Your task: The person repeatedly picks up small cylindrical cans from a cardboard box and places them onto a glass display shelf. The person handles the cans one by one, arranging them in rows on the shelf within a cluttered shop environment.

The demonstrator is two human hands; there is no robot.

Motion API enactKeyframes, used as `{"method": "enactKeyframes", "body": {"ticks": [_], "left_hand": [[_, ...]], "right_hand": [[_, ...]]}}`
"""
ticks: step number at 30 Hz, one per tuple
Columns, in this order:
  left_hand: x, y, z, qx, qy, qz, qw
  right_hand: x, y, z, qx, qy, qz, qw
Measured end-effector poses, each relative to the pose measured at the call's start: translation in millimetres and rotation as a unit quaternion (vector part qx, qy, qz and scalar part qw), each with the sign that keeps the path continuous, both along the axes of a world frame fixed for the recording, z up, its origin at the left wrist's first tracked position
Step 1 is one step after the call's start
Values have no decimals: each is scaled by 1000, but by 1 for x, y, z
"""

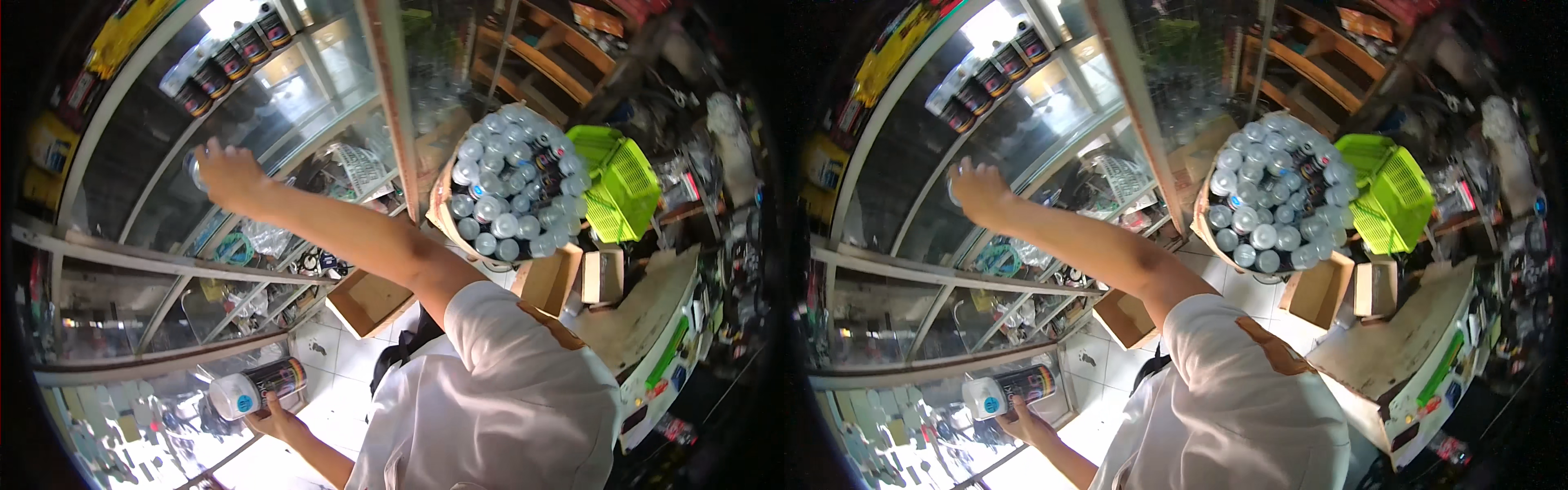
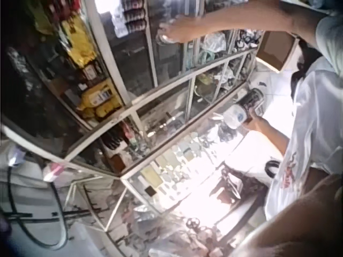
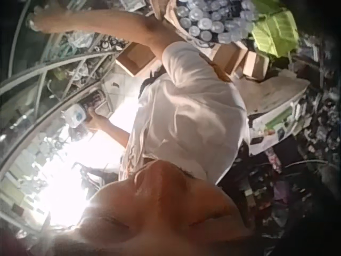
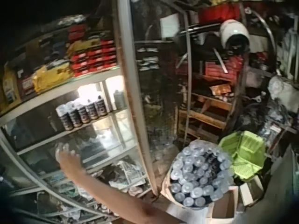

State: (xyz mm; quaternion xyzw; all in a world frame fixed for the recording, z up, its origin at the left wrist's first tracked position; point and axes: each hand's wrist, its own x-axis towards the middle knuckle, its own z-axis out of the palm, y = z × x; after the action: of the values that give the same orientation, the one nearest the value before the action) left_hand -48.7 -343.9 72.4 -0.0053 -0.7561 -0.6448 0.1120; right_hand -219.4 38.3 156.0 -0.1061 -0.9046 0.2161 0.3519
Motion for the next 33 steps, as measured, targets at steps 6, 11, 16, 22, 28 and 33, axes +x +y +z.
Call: {"method": "enactKeyframes", "body": {"ticks": [6, 11, 16, 22, 28, 33], "left_hand": [[39, 37, -7, 28, -27, -106, 994], [81, 44, -16, 24, -67, -170, 983], [123, 47, -32, 40, -140, -214, 966], [142, 47, -39, -5, -162, -264, 951], [154, 104, -30, -4, -129, -306, 943], [174, 179, -30, -23, -94, -346, 933]], "right_hand": [[105, -12, -8, -125, 57, 40, 990], [233, -20, -25, -154, 130, 62, 978], [399, -58, -78, -271, 37, -38, 961], [561, -102, -171, -294, -190, -209, 913], [631, -62, -170, -304, -182, -343, 870], [637, 42, -152, -233, -83, -394, 885]]}}
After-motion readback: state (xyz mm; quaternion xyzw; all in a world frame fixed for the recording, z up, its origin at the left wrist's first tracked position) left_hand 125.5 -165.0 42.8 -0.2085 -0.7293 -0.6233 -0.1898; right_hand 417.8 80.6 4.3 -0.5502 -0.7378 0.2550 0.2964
